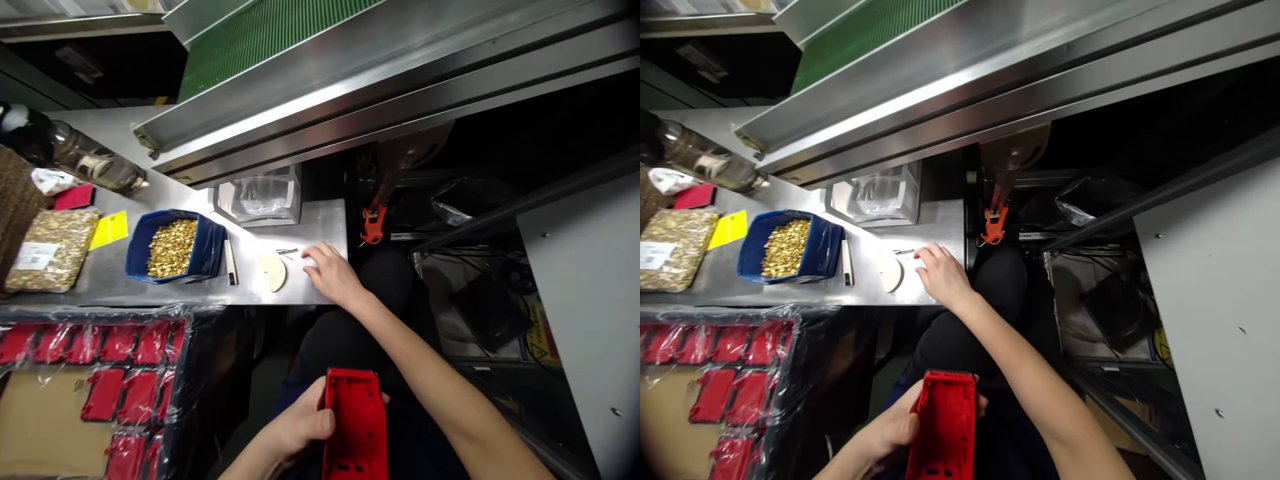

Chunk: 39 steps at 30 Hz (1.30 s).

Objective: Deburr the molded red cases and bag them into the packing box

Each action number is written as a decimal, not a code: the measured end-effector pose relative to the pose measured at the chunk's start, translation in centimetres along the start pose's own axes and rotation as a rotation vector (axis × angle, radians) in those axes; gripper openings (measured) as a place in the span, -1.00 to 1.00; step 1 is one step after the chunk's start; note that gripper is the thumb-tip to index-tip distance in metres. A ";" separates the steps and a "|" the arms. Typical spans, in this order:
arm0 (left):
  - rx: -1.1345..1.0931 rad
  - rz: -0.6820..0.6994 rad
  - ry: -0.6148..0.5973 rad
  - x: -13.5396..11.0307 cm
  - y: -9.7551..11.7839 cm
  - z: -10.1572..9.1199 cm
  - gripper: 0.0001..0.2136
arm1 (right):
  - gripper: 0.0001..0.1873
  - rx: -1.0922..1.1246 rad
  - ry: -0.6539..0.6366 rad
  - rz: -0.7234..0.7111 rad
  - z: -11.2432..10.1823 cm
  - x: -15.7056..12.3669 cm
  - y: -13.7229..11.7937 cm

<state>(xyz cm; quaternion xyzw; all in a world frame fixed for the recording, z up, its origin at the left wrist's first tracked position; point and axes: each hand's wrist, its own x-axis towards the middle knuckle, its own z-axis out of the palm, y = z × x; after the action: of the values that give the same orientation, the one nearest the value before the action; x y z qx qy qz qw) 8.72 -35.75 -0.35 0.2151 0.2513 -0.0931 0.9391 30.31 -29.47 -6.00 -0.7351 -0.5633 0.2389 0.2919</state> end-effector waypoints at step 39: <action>0.245 -0.005 0.021 2.7 1.3 2.3 -0.43 | -0.72 0.174 -0.216 0.120 -8.7 -20.0 -5.0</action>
<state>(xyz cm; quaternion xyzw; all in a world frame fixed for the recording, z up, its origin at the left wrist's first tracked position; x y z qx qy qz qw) 12.43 -35.82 0.54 0.3284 0.2482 -0.1234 0.9029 27.81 -49.21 4.19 -0.7094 -0.5238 0.3814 0.2773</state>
